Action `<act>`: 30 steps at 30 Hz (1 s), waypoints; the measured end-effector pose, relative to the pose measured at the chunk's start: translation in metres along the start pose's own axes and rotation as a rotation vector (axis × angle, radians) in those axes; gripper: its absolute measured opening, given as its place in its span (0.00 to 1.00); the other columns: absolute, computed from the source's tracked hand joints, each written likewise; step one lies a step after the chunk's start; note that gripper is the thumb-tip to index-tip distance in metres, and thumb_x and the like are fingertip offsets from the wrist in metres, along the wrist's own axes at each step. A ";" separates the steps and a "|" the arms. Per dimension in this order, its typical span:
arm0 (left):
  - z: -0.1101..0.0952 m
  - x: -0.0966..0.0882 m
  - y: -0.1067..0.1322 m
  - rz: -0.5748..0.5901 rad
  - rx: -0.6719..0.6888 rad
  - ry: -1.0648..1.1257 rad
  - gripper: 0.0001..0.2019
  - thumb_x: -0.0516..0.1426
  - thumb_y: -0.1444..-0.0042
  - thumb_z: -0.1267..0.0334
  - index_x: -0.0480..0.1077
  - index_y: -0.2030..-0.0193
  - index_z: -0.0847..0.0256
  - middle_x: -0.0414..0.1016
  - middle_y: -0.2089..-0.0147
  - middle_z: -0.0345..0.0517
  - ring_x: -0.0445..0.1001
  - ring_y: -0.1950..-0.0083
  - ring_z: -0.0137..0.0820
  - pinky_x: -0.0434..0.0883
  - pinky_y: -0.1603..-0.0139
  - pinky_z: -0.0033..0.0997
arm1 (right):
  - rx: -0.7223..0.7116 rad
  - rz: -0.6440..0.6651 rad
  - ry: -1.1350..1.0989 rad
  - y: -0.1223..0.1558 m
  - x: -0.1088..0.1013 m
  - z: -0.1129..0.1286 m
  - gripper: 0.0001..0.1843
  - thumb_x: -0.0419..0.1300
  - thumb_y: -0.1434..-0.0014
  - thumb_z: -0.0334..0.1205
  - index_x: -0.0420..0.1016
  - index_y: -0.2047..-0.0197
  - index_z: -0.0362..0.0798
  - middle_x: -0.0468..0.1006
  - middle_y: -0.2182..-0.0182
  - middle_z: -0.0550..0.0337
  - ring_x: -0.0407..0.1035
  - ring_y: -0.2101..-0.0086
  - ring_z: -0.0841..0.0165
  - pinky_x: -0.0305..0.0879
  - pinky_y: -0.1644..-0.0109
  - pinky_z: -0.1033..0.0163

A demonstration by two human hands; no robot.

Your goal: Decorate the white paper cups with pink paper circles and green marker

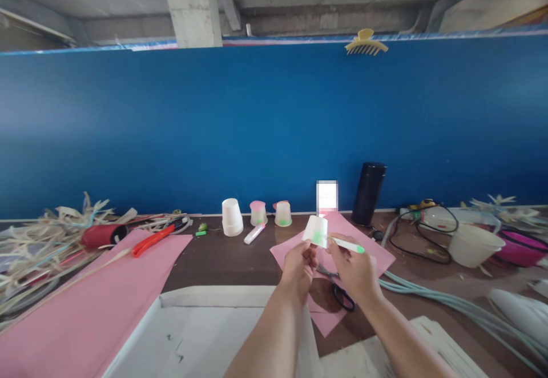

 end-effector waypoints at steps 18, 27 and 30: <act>0.001 0.000 -0.001 0.017 -0.009 0.043 0.03 0.55 0.49 0.72 0.67 0.72 0.68 0.65 0.80 0.41 0.63 0.80 0.20 0.59 0.81 0.18 | 0.020 0.005 -0.040 0.000 -0.001 0.003 0.17 0.54 0.43 0.49 0.75 0.60 0.46 0.80 0.66 0.53 0.75 0.69 0.65 0.67 0.65 0.64; 0.002 -0.002 -0.005 0.022 -0.009 0.087 0.02 0.56 0.49 0.73 0.67 0.71 0.69 0.66 0.79 0.41 0.64 0.79 0.20 0.59 0.80 0.17 | 0.030 0.073 0.018 0.001 0.002 0.007 0.16 0.54 0.44 0.49 0.76 0.64 0.47 0.80 0.75 0.58 0.75 0.73 0.65 0.66 0.69 0.65; 0.002 -0.002 -0.005 0.023 -0.012 0.085 0.01 0.56 0.50 0.72 0.67 0.71 0.69 0.66 0.78 0.41 0.64 0.79 0.20 0.59 0.80 0.17 | 0.036 0.065 0.009 0.001 0.002 0.007 0.16 0.53 0.43 0.49 0.76 0.65 0.47 0.80 0.74 0.58 0.75 0.73 0.65 0.66 0.69 0.65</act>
Point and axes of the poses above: each hand's wrist, its own y-axis away from the middle knuckle, its own x-axis out of the palm, z = x × y, the point moved 8 cm from there along -y, towards the middle knuckle
